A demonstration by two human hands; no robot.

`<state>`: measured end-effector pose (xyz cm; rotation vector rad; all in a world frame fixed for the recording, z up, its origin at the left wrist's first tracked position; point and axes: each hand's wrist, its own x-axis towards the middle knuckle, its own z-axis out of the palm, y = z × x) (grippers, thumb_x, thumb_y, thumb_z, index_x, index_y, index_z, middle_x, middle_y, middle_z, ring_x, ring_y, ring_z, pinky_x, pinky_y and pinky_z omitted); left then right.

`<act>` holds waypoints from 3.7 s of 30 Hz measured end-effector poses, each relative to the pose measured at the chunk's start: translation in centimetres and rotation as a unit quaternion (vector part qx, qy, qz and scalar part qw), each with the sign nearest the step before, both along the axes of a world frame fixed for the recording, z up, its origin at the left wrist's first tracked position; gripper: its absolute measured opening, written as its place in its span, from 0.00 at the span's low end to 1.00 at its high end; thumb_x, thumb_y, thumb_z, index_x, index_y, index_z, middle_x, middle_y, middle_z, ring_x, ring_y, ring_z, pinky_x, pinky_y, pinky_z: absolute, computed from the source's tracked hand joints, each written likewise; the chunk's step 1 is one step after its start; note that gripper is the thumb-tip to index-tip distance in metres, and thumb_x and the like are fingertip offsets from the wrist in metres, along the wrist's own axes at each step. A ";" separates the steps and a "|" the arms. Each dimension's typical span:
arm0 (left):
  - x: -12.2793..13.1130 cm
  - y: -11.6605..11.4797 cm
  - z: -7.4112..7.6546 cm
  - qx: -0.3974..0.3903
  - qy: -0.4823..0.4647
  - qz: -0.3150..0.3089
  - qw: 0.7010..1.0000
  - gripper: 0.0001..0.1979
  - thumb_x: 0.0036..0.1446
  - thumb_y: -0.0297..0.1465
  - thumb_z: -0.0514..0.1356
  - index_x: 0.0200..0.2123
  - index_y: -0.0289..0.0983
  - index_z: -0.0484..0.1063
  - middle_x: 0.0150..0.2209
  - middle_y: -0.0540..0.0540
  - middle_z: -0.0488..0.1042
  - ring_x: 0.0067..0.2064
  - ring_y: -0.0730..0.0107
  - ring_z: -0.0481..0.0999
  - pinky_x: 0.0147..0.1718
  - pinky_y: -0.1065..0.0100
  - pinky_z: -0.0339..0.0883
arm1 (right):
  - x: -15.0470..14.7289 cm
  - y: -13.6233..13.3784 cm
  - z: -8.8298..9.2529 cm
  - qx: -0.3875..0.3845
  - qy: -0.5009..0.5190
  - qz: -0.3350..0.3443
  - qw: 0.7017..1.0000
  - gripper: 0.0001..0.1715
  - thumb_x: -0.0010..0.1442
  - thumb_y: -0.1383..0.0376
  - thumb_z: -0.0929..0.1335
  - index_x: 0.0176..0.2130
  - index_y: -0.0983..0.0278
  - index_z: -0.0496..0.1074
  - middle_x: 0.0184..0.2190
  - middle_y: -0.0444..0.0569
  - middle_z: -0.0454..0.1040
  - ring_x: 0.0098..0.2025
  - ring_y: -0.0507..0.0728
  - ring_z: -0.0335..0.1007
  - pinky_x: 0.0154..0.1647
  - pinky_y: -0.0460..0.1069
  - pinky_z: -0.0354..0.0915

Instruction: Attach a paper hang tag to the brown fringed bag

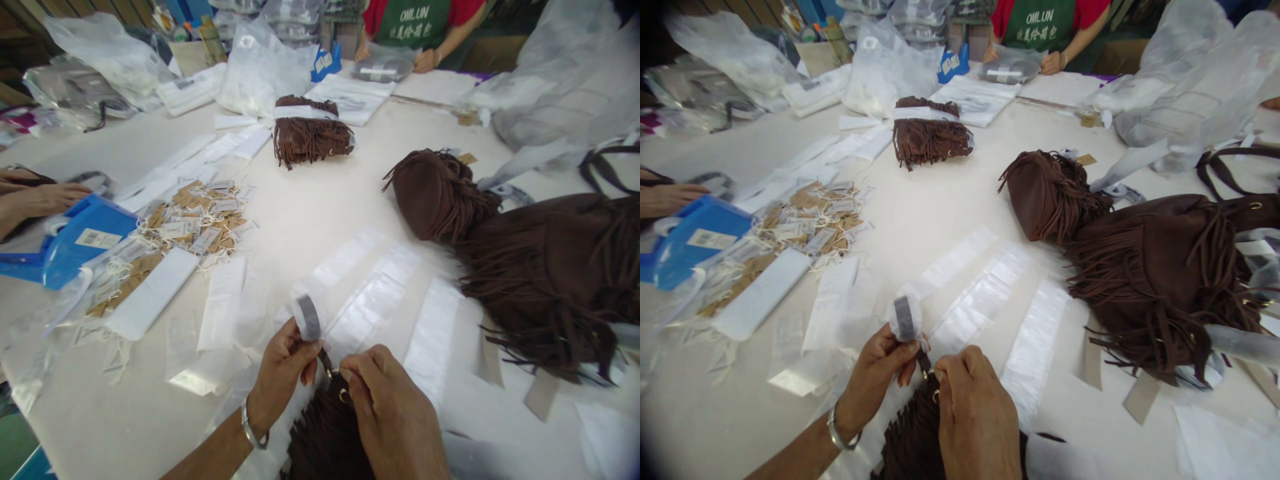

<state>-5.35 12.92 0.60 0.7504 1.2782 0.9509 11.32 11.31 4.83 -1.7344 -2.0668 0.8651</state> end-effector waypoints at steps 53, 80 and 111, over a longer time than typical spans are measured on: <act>-1.2 -0.5 -0.4 0.000 0.014 -0.087 0.996 0.13 0.56 0.36 0.60 0.40 0.34 0.67 0.22 0.53 0.69 0.21 0.77 0.66 0.19 0.75 0.60 | 0.2 0.5 -0.3 -0.049 0.043 -0.006 0.998 0.10 0.66 0.64 0.60 0.37 0.58 0.69 0.35 0.43 0.69 0.36 0.53 0.69 0.38 0.49 0.62; -1.2 -1.2 -0.1 -0.019 -0.063 0.012 0.998 0.15 0.51 0.35 0.66 0.40 0.32 0.75 0.20 0.52 0.71 0.22 0.76 0.67 0.24 0.73 0.63 | -0.8 0.2 -1.2 0.036 -0.020 0.000 0.999 0.07 0.63 0.65 0.62 0.32 0.60 0.65 0.31 0.44 0.65 0.33 0.55 0.65 0.35 0.51 0.56; -1.4 -0.9 -0.6 -0.029 -0.037 -0.011 0.999 0.15 0.53 0.37 0.64 0.40 0.33 0.71 0.21 0.52 0.71 0.22 0.74 0.68 0.25 0.71 0.65 | 0.1 0.3 1.6 -0.006 0.134 0.001 0.991 0.11 0.64 0.62 0.61 0.31 0.60 0.68 0.27 0.42 0.68 0.26 0.50 0.64 0.27 0.44 0.61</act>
